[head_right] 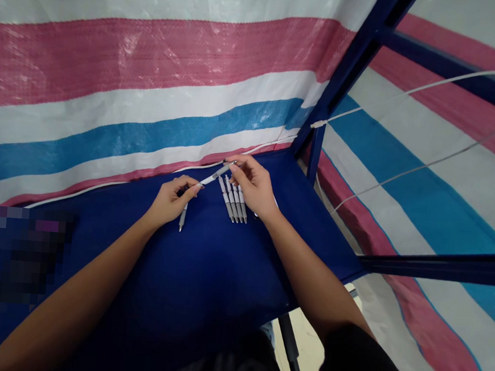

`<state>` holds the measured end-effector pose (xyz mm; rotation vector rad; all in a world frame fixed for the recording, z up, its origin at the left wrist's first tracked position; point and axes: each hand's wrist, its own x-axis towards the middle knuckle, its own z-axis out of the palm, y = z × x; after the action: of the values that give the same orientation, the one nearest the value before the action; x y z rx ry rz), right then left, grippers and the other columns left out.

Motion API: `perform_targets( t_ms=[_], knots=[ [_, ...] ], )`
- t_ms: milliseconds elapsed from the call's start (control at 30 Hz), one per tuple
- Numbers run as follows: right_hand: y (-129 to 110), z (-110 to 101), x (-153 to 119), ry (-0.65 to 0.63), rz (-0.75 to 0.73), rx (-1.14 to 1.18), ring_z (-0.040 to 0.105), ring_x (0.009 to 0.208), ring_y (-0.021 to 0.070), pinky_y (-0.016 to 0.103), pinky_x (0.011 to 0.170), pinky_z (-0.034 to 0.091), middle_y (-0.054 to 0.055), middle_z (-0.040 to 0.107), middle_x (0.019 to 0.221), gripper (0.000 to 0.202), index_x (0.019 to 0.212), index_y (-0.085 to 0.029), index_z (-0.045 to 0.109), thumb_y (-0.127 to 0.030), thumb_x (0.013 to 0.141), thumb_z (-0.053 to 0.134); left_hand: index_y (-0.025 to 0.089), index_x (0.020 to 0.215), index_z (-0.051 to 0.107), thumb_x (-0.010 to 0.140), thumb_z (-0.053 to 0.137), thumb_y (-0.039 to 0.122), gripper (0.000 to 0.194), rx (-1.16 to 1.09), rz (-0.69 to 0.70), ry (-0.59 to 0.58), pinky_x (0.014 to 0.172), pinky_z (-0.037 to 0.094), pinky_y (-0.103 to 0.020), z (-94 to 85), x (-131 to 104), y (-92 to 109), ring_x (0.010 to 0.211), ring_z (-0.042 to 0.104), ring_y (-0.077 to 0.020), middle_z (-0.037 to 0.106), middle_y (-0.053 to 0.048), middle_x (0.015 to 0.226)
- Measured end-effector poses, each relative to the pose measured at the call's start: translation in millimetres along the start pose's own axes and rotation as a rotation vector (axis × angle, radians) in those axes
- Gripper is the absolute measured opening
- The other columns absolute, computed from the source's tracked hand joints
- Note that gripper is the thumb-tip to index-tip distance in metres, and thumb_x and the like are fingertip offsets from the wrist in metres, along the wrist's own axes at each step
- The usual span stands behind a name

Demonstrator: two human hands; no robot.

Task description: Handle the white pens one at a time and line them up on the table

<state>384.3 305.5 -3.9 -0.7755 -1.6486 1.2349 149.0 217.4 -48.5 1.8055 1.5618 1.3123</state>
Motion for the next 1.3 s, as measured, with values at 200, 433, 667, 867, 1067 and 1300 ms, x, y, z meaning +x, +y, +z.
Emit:
perform_targets(
  t_ms=[200,433,667,867,1067,1300],
  knots=[
    [3,-2,-2,-0.05,0.022,-0.117,0.058,0.064,0.0149,0.034,0.068,0.047,-0.004,0.06,0.068,0.039,0.093,-0.026,0.06,-0.063,0.098,0.07,0.023,0.094,0.08,0.096,0.073,0.046,0.025,-0.035,-0.047,0.007,0.071,0.046,-0.033,-1.7,-1,-1,0.068,0.06,-0.0169,0.073,-0.001,0.076],
    [5,-6,-4,-0.18,0.125,-0.372,0.042,0.057,0.0124,0.032,0.06,0.032,-0.004,0.043,0.055,0.067,0.061,-0.024,0.039,-0.073,0.105,0.053,0.021,0.091,0.083,0.092,0.079,0.043,0.022,-0.143,-0.133,0.087,0.064,0.049,-0.029,-2.6,1,3,0.066,0.062,-0.0156,0.075,-0.002,0.076],
    [-3,5,-11,-0.224,0.042,-0.284,0.052,0.06,0.0138,0.032,0.063,0.04,-0.002,0.059,0.064,0.06,0.077,-0.024,0.058,-0.079,0.102,0.055,0.025,0.08,0.086,0.077,0.092,0.039,0.016,-0.325,-0.247,0.141,0.059,0.05,-0.027,-8.4,3,-7,0.064,0.062,-0.0148,0.076,-0.002,0.073],
    [0,3,-11,-0.277,0.21,-0.282,0.052,0.055,0.0134,0.031,0.062,0.042,-0.002,0.055,0.055,0.068,0.069,-0.023,0.064,-0.079,0.103,0.051,0.026,0.074,0.084,0.068,0.097,0.037,0.018,-0.403,-0.257,0.149,0.057,0.05,-0.028,-10.2,5,-6,0.063,0.06,-0.0155,0.075,-0.002,0.073],
    [-6,10,-17,-0.225,0.113,-0.273,0.056,0.059,0.0142,0.032,0.065,0.045,-0.001,0.061,0.062,0.056,0.076,-0.024,0.062,-0.07,0.106,0.054,0.024,0.077,0.084,0.067,0.097,0.033,0.018,-0.451,-0.31,0.12,0.059,0.05,-0.027,-12.6,7,-6,0.064,0.062,-0.0146,0.074,-0.002,0.073],
    [-10,18,-25,-0.293,0.065,-0.394,0.059,0.065,0.016,0.032,0.068,0.045,0.0,0.069,0.076,0.041,0.095,-0.024,0.068,-0.062,0.107,0.057,0.024,0.074,0.08,0.068,0.099,0.041,0.025,-0.505,-0.312,0.197,0.058,0.051,-0.028,-12.9,8,-9,0.062,0.06,-0.0151,0.071,-0.001,0.069]
  ],
)
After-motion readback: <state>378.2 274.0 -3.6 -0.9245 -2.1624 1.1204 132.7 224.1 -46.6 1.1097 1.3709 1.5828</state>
